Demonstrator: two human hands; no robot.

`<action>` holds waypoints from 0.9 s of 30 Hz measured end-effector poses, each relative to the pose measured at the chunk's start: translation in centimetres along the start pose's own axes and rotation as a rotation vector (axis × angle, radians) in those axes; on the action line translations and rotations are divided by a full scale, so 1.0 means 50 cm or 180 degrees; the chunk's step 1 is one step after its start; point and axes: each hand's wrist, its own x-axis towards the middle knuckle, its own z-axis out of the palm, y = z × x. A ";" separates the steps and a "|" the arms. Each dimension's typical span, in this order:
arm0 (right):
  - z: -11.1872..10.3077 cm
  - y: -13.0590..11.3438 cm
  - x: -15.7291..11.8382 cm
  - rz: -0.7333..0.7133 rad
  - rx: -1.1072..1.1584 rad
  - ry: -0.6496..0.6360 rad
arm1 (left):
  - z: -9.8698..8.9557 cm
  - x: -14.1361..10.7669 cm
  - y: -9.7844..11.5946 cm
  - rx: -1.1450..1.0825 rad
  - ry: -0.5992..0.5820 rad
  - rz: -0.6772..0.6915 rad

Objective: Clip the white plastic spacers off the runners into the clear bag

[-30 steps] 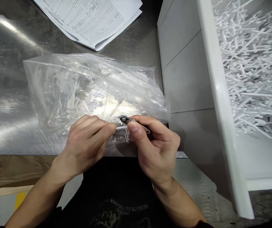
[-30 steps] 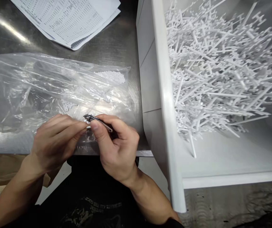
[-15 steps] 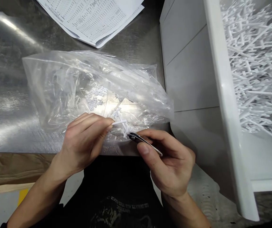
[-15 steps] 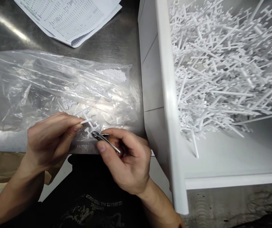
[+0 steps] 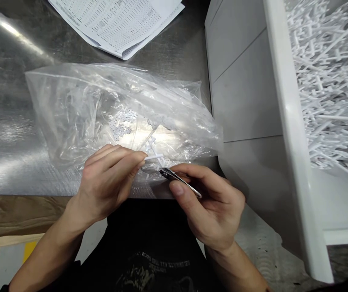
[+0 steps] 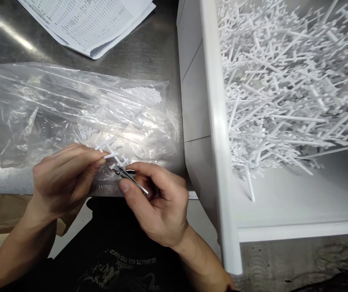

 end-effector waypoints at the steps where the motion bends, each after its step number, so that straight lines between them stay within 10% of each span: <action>1: 0.001 0.000 0.000 -0.0010 -0.0033 0.0025 | 0.000 0.000 0.000 0.0027 -0.0001 0.0012; 27: 0.011 0.000 0.016 0.0251 0.0079 0.0324 | -0.003 0.002 0.005 -0.0181 -0.0016 -0.0212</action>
